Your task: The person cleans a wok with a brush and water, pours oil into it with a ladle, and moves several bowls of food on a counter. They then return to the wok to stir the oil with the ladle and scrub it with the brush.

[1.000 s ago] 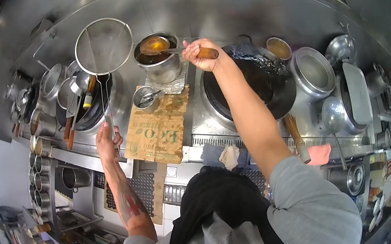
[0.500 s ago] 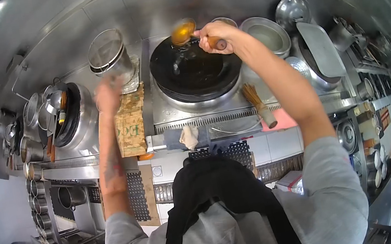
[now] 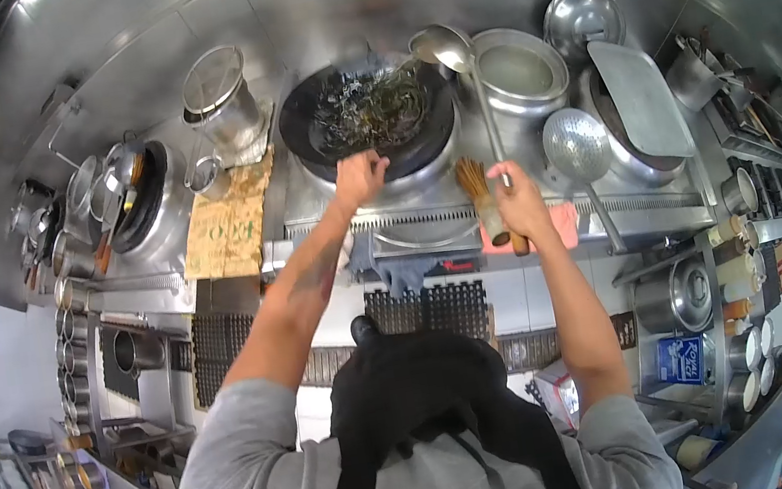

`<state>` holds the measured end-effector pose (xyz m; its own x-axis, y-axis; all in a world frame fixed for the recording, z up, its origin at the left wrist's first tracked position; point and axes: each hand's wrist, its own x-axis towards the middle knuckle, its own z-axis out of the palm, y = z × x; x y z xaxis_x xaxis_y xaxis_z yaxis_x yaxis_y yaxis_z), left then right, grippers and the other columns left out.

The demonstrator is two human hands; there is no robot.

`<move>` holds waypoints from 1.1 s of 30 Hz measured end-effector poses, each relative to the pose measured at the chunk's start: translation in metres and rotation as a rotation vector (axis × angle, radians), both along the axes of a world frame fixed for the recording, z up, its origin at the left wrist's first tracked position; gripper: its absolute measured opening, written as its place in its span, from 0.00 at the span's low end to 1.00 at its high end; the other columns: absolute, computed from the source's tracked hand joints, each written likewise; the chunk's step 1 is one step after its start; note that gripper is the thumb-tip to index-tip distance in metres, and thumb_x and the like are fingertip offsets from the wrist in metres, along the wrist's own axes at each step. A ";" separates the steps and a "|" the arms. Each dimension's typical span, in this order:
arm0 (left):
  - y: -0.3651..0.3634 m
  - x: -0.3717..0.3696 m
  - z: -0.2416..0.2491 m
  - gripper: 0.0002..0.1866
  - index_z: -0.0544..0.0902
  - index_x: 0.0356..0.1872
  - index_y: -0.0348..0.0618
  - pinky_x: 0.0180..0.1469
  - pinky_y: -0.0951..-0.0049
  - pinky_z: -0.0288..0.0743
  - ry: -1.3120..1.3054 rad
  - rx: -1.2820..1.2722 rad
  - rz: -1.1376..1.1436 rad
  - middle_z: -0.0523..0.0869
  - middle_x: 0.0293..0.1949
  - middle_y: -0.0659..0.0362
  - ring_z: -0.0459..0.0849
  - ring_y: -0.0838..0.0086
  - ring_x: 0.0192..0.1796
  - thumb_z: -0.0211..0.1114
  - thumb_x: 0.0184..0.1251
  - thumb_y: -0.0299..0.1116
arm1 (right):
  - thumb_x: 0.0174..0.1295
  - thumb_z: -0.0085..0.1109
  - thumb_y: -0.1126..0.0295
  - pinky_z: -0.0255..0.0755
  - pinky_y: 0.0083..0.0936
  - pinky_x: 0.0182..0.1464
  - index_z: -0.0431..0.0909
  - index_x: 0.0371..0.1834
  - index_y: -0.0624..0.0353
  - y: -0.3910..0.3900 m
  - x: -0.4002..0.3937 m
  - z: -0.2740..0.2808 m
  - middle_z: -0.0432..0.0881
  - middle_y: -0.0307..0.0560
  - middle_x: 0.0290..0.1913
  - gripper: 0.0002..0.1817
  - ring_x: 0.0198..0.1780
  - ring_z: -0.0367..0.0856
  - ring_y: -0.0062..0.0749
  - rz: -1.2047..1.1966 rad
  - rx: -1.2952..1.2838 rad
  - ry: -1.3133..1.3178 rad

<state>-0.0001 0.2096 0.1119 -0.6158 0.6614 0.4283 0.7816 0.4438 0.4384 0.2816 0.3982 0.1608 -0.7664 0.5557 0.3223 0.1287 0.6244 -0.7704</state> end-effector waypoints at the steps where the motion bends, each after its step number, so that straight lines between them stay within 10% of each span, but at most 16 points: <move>1: -0.006 0.009 -0.011 0.15 0.87 0.32 0.44 0.45 0.52 0.78 -0.037 -0.067 0.007 0.88 0.28 0.49 0.87 0.50 0.36 0.67 0.66 0.45 | 0.69 0.51 0.70 0.77 0.38 0.31 0.78 0.50 0.53 -0.010 0.037 0.002 0.82 0.52 0.29 0.10 0.22 0.82 0.40 -0.072 -0.320 -0.310; 3: -0.006 0.010 -0.007 0.15 0.87 0.32 0.42 0.45 0.51 0.79 -0.030 -0.071 0.035 0.88 0.30 0.47 0.87 0.49 0.37 0.67 0.65 0.45 | 0.67 0.50 0.73 0.74 0.37 0.25 0.78 0.50 0.55 0.006 0.078 -0.056 0.76 0.48 0.22 0.11 0.18 0.78 0.36 -0.041 0.258 -0.105; 11: -0.089 -0.017 0.022 0.16 0.88 0.45 0.47 0.61 0.55 0.72 0.161 0.186 0.232 0.83 0.54 0.51 0.79 0.54 0.58 0.72 0.60 0.43 | 0.64 0.50 0.78 0.65 0.26 0.15 0.76 0.49 0.53 -0.011 0.086 -0.025 0.73 0.41 0.26 0.13 0.17 0.72 0.23 -0.183 -0.673 -0.112; 17: -0.158 -0.115 0.092 0.17 0.87 0.47 0.47 0.62 0.53 0.70 0.324 0.012 0.532 0.79 0.59 0.47 0.76 0.53 0.62 0.70 0.59 0.42 | 0.71 0.47 0.79 0.64 0.09 0.16 0.69 0.54 0.47 0.016 -0.028 0.096 0.72 0.40 0.34 0.13 0.19 0.62 0.13 0.559 -1.804 0.549; 20: -0.190 -0.173 0.101 0.19 0.84 0.54 0.47 0.65 0.54 0.69 0.209 -0.260 0.780 0.77 0.62 0.44 0.73 0.53 0.66 0.65 0.65 0.41 | 0.70 0.48 0.78 0.62 0.12 0.16 0.70 0.54 0.48 -0.003 -0.090 0.134 0.72 0.40 0.32 0.13 0.19 0.63 0.13 0.581 -1.664 0.324; 23: -0.232 -0.246 0.073 0.21 0.80 0.61 0.48 0.64 0.53 0.72 0.410 -0.364 1.067 0.79 0.60 0.41 0.77 0.50 0.65 0.57 0.70 0.38 | 0.69 0.48 0.77 0.61 0.15 0.17 0.70 0.54 0.50 -0.054 -0.160 0.164 0.71 0.38 0.31 0.13 0.20 0.64 0.14 0.369 -0.935 -0.084; 25: -0.255 -0.287 0.071 0.22 0.77 0.66 0.51 0.64 0.50 0.74 -0.264 -0.379 0.741 0.80 0.63 0.39 0.79 0.47 0.65 0.46 0.75 0.36 | 0.68 0.49 0.77 0.60 0.17 0.18 0.70 0.53 0.52 -0.068 -0.216 0.175 0.71 0.37 0.29 0.13 0.20 0.65 0.14 0.505 -0.952 -0.224; 33: -0.352 -0.347 0.059 0.23 0.86 0.56 0.41 0.60 0.64 0.77 -0.283 0.292 0.742 0.87 0.53 0.44 0.86 0.55 0.58 0.66 0.68 0.46 | 0.64 0.47 0.77 0.67 0.23 0.20 0.73 0.61 0.59 -0.176 -0.459 0.206 0.73 0.40 0.28 0.21 0.18 0.70 0.21 0.632 -0.376 -0.616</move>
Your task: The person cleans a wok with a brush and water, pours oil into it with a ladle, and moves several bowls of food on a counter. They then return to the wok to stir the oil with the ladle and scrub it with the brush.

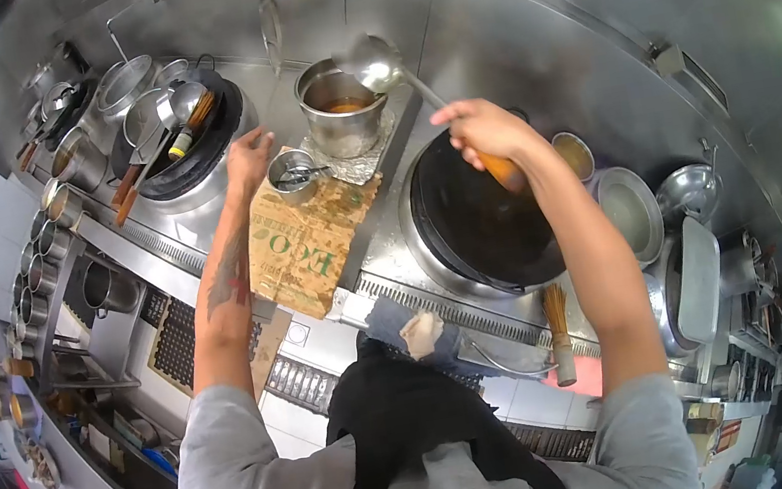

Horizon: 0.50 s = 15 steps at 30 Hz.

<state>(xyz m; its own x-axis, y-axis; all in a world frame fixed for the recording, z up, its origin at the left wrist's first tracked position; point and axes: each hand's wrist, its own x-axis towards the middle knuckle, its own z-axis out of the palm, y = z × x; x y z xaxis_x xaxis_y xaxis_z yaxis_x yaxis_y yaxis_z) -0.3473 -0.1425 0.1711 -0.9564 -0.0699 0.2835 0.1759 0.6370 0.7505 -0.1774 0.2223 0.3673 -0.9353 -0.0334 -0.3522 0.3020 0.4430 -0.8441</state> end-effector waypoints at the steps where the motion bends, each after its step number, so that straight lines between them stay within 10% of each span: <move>1: -0.013 -0.004 0.005 0.23 0.85 0.57 0.43 0.60 0.62 0.76 0.026 0.040 0.000 0.87 0.52 0.43 0.86 0.54 0.57 0.66 0.69 0.47 | 0.64 0.46 0.77 0.67 0.24 0.20 0.74 0.61 0.61 -0.014 -0.033 -0.004 0.73 0.40 0.26 0.22 0.18 0.70 0.22 0.074 0.134 0.008; 3: -0.032 -0.003 0.025 0.23 0.85 0.57 0.44 0.59 0.61 0.77 0.023 0.105 0.014 0.87 0.51 0.44 0.86 0.52 0.56 0.66 0.69 0.49 | 0.64 0.44 0.78 0.66 0.25 0.19 0.75 0.61 0.62 -0.042 -0.100 -0.017 0.72 0.42 0.21 0.22 0.17 0.70 0.23 0.253 0.419 -0.023; 8: -0.072 0.010 0.042 0.21 0.85 0.58 0.46 0.58 0.59 0.77 -0.016 -0.060 0.007 0.87 0.50 0.43 0.85 0.49 0.55 0.65 0.70 0.44 | 0.66 0.43 0.79 0.65 0.21 0.16 0.68 0.65 0.63 -0.066 -0.210 -0.054 0.73 0.48 0.24 0.23 0.19 0.70 0.24 0.151 0.202 -0.394; 10: -0.081 0.015 0.046 0.20 0.84 0.59 0.46 0.57 0.59 0.77 0.024 -0.059 -0.066 0.87 0.50 0.43 0.85 0.48 0.54 0.65 0.71 0.42 | 0.64 0.45 0.81 0.71 0.16 0.17 0.61 0.69 0.64 -0.063 -0.220 -0.051 0.70 0.55 0.35 0.27 0.25 0.73 0.25 -0.321 -0.620 -0.634; 15: -0.084 0.017 0.054 0.21 0.83 0.61 0.45 0.56 0.58 0.78 0.019 -0.091 -0.079 0.87 0.49 0.44 0.85 0.47 0.53 0.66 0.70 0.40 | 0.69 0.39 0.82 0.76 0.15 0.20 0.63 0.54 0.66 -0.035 -0.223 -0.078 0.64 0.49 0.36 0.11 0.25 0.69 0.21 -0.346 -1.253 -0.826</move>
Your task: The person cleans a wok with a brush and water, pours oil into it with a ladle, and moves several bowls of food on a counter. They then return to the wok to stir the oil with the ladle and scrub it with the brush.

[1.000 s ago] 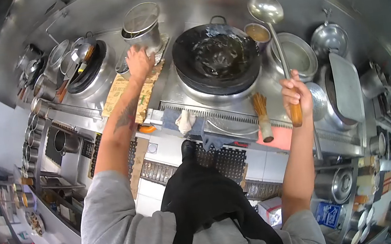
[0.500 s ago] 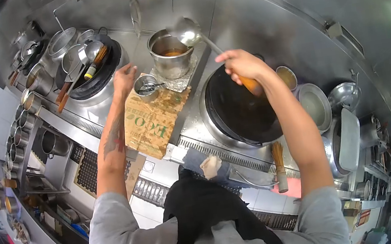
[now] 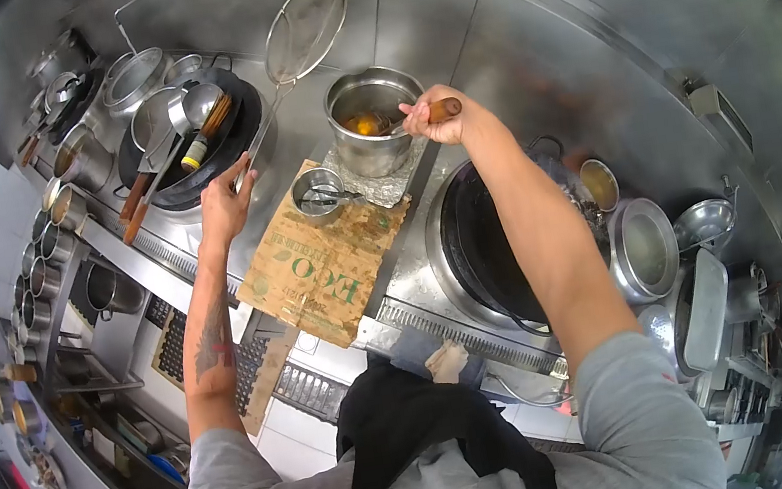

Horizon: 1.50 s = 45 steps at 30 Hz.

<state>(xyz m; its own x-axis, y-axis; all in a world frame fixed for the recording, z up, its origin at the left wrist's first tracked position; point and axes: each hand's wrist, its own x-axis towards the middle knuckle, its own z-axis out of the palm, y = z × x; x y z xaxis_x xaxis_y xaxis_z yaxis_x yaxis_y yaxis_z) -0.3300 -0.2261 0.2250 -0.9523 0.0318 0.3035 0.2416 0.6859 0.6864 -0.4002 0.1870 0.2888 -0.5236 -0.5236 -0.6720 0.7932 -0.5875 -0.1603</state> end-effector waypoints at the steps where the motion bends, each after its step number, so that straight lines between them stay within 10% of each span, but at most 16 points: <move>1: 0.002 0.001 -0.001 0.21 0.83 0.61 0.45 0.55 0.58 0.78 0.029 0.017 -0.015 0.88 0.48 0.44 0.85 0.47 0.52 0.66 0.70 0.39 | 0.69 0.39 0.82 0.76 0.15 0.20 0.63 0.54 0.66 0.006 0.009 -0.003 0.64 0.49 0.36 0.11 0.25 0.69 0.21 -0.011 -0.007 -0.002; 13: 0.050 0.034 0.039 0.21 0.83 0.60 0.41 0.54 0.58 0.77 0.074 -0.171 -0.031 0.87 0.50 0.44 0.85 0.48 0.52 0.66 0.69 0.38 | 0.68 0.42 0.84 0.78 0.17 0.24 0.68 0.52 0.71 0.072 0.193 0.017 0.65 0.53 0.42 0.11 0.24 0.72 0.23 -0.413 -0.579 0.464; 15: 0.062 0.041 0.033 0.22 0.83 0.61 0.45 0.42 0.60 0.78 0.328 -0.279 -0.097 0.87 0.36 0.41 0.87 0.53 0.32 0.67 0.69 0.41 | 0.69 0.42 0.84 0.77 0.18 0.25 0.69 0.53 0.71 0.086 0.230 0.026 0.65 0.53 0.43 0.12 0.24 0.73 0.23 -0.449 -0.606 0.511; 18: 0.085 0.051 0.008 0.19 0.84 0.57 0.43 0.49 0.52 0.79 0.227 -0.353 -0.150 0.87 0.42 0.42 0.86 0.45 0.46 0.64 0.69 0.40 | 0.69 0.42 0.84 0.77 0.17 0.25 0.70 0.54 0.72 0.115 0.293 0.042 0.65 0.52 0.43 0.13 0.26 0.74 0.24 -0.452 -0.592 0.583; 23: 0.113 0.024 -0.072 0.18 0.85 0.53 0.55 0.46 0.49 0.80 0.273 -0.590 -0.046 0.89 0.37 0.45 0.87 0.44 0.41 0.64 0.67 0.49 | 0.67 0.47 0.83 0.69 0.15 0.20 0.64 0.55 0.60 0.161 0.391 0.067 0.68 0.50 0.35 0.14 0.24 0.72 0.20 -0.529 0.019 0.515; 27: 0.198 0.166 0.020 0.25 0.85 0.55 0.45 0.45 0.58 0.81 0.635 -0.494 -0.163 0.89 0.41 0.46 0.89 0.53 0.40 0.71 0.63 0.50 | 0.67 0.47 0.80 0.69 0.19 0.20 0.69 0.51 0.59 0.176 0.439 0.059 0.70 0.43 0.29 0.11 0.23 0.72 0.22 -0.314 0.711 0.437; 29: 0.234 0.215 0.011 0.19 0.89 0.40 0.39 0.38 0.61 0.80 0.716 -0.201 -0.358 0.89 0.34 0.47 0.89 0.56 0.35 0.76 0.58 0.45 | 0.67 0.47 0.79 0.69 0.20 0.20 0.71 0.51 0.59 0.187 0.466 0.047 0.71 0.40 0.28 0.11 0.22 0.72 0.23 -0.135 1.043 0.427; 33: 0.279 0.371 -0.077 0.17 0.86 0.22 0.38 0.30 0.66 0.75 0.270 0.076 -0.650 0.86 0.23 0.50 0.84 0.62 0.25 0.76 0.60 0.42 | 0.68 0.46 0.77 0.67 0.26 0.17 0.73 0.59 0.58 0.229 0.526 -0.024 0.75 0.40 0.27 0.17 0.17 0.71 0.23 -0.178 1.282 0.689; 35: 0.276 0.459 -0.122 0.24 0.87 0.27 0.39 0.35 0.57 0.78 -0.349 -0.202 -0.730 0.88 0.30 0.46 0.87 0.58 0.33 0.67 0.66 0.54 | 0.70 0.47 0.75 0.64 0.27 0.15 0.75 0.57 0.56 0.228 0.574 -0.079 0.78 0.42 0.32 0.15 0.13 0.70 0.21 -0.311 1.482 0.820; 37: 0.246 0.509 -0.232 0.37 0.89 0.32 0.41 0.53 0.49 0.76 -0.560 -0.538 -0.870 0.88 0.37 0.41 0.88 0.50 0.47 0.50 0.71 0.68 | 0.71 0.50 0.68 0.78 0.43 0.43 0.76 0.57 0.54 0.224 0.632 -0.138 0.86 0.58 0.45 0.13 0.40 0.87 0.54 -0.331 2.146 0.970; 38: 0.222 0.536 -0.272 0.38 0.88 0.41 0.41 0.59 0.51 0.74 -0.608 -0.571 -0.874 0.86 0.47 0.39 0.83 0.47 0.55 0.46 0.71 0.70 | 0.70 0.51 0.67 0.74 0.45 0.57 0.75 0.57 0.56 0.215 0.665 -0.149 0.84 0.62 0.50 0.15 0.54 0.82 0.62 -0.322 2.003 0.835; 40: 0.173 0.561 -0.330 0.41 0.85 0.56 0.44 0.69 0.53 0.67 -0.920 -0.651 -0.801 0.81 0.60 0.40 0.76 0.45 0.67 0.42 0.72 0.71 | 0.68 0.52 0.69 0.75 0.46 0.52 0.74 0.58 0.61 0.202 0.737 -0.172 0.84 0.66 0.48 0.17 0.51 0.83 0.62 -0.249 1.931 0.654; 45: 0.106 0.591 -0.309 0.40 0.81 0.63 0.46 0.72 0.55 0.65 -1.120 -0.656 -0.584 0.81 0.62 0.42 0.74 0.49 0.70 0.41 0.73 0.70 | 0.61 0.52 0.77 0.75 0.48 0.51 0.77 0.54 0.59 0.208 0.844 -0.245 0.84 0.65 0.46 0.17 0.47 0.82 0.62 0.119 1.982 0.343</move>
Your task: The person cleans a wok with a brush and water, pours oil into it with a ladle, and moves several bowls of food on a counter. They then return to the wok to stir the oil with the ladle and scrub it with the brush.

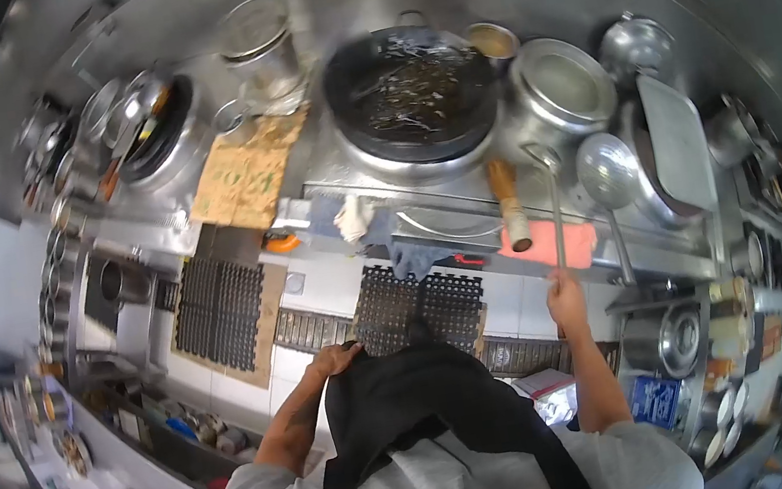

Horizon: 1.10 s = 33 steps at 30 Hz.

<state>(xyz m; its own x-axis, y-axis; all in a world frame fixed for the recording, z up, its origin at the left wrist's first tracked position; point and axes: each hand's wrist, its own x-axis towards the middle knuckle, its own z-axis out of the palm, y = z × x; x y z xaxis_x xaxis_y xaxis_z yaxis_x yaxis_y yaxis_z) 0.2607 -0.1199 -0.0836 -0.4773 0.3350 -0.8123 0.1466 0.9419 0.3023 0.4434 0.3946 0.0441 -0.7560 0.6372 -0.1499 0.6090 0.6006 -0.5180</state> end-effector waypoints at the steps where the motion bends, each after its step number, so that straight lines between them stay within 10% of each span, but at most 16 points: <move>1: -0.002 0.006 0.041 0.42 0.83 0.59 0.45 0.68 0.56 0.68 0.002 0.100 0.043 0.84 0.57 0.42 0.78 0.49 0.65 0.43 0.71 0.72 | 0.60 0.53 0.77 0.74 0.47 0.55 0.78 0.55 0.58 0.008 0.015 -0.024 0.83 0.63 0.48 0.18 0.51 0.81 0.60 0.031 0.133 -0.010; 6: -0.061 0.076 0.008 0.29 0.86 0.56 0.49 0.61 0.55 0.76 0.385 0.261 0.713 0.87 0.51 0.43 0.84 0.47 0.56 0.57 0.70 0.62 | 0.59 0.57 0.77 0.67 0.42 0.68 0.76 0.61 0.63 -0.001 -0.095 -0.032 0.78 0.60 0.60 0.24 0.62 0.76 0.55 0.572 0.769 0.013; 8: -0.096 0.097 0.007 0.22 0.89 0.46 0.47 0.58 0.55 0.78 0.275 0.147 0.888 0.89 0.45 0.43 0.87 0.47 0.51 0.61 0.69 0.54 | 0.64 0.59 0.70 0.69 0.45 0.65 0.75 0.64 0.62 -0.032 -0.176 -0.014 0.76 0.62 0.63 0.24 0.63 0.75 0.57 0.476 0.552 0.438; 17: -0.248 0.202 0.040 0.16 0.90 0.38 0.43 0.46 0.60 0.81 1.048 0.154 1.841 0.90 0.35 0.48 0.89 0.54 0.41 0.64 0.68 0.45 | 0.69 0.59 0.67 0.67 0.37 0.66 0.79 0.61 0.58 -0.333 -0.365 0.073 0.80 0.54 0.58 0.18 0.62 0.76 0.48 1.195 -0.022 0.456; 19: -0.286 0.215 0.036 0.16 0.90 0.39 0.42 0.45 0.62 0.81 1.141 0.156 1.907 0.90 0.35 0.48 0.89 0.55 0.40 0.65 0.69 0.45 | 0.74 0.52 0.60 0.65 0.35 0.68 0.80 0.59 0.57 -0.447 -0.301 0.110 0.80 0.54 0.60 0.18 0.64 0.75 0.46 1.439 -0.169 0.190; 22: -0.337 0.217 0.096 0.16 0.89 0.41 0.41 0.44 0.65 0.80 1.310 0.227 2.040 0.91 0.36 0.50 0.89 0.62 0.39 0.64 0.71 0.44 | 0.77 0.41 0.55 0.59 0.36 0.72 0.89 0.48 0.57 -0.546 -0.272 -0.071 0.69 0.56 0.73 0.25 0.68 0.71 0.44 1.953 -0.528 -0.500; 23: -0.360 0.219 0.106 0.16 0.89 0.42 0.40 0.44 0.67 0.79 1.342 0.317 2.060 0.91 0.36 0.52 0.89 0.65 0.39 0.64 0.72 0.44 | 0.78 0.39 0.51 0.58 0.35 0.73 0.84 0.59 0.57 -0.579 -0.255 -0.104 0.70 0.56 0.72 0.27 0.67 0.71 0.43 2.344 -0.551 -0.744; 24: -0.381 0.222 0.116 0.17 0.88 0.43 0.39 0.44 0.69 0.79 1.377 0.406 2.078 0.91 0.36 0.53 0.89 0.68 0.39 0.64 0.72 0.44 | 0.79 0.37 0.45 0.59 0.34 0.71 0.74 0.69 0.57 -0.597 -0.216 -0.136 0.72 0.51 0.70 0.31 0.67 0.71 0.39 1.907 -0.601 -1.127; 28: -0.473 0.233 0.142 0.14 0.87 0.47 0.40 0.34 0.80 0.72 1.499 0.491 2.130 0.88 0.32 0.64 0.76 0.84 0.30 0.60 0.77 0.40 | 0.76 0.34 0.36 0.62 0.35 0.69 0.70 0.73 0.52 -0.666 -0.170 -0.057 0.80 0.48 0.63 0.37 0.68 0.72 0.38 1.784 -0.701 -1.287; 33: -0.604 0.268 0.167 0.17 0.85 0.51 0.42 0.42 0.68 0.79 1.478 0.253 2.145 0.91 0.36 0.54 0.88 0.67 0.36 0.64 0.72 0.43 | 0.75 0.40 0.37 0.63 0.36 0.71 0.71 0.71 0.55 -0.810 -0.197 -0.051 0.80 0.54 0.63 0.36 0.65 0.76 0.45 2.092 -0.209 -1.079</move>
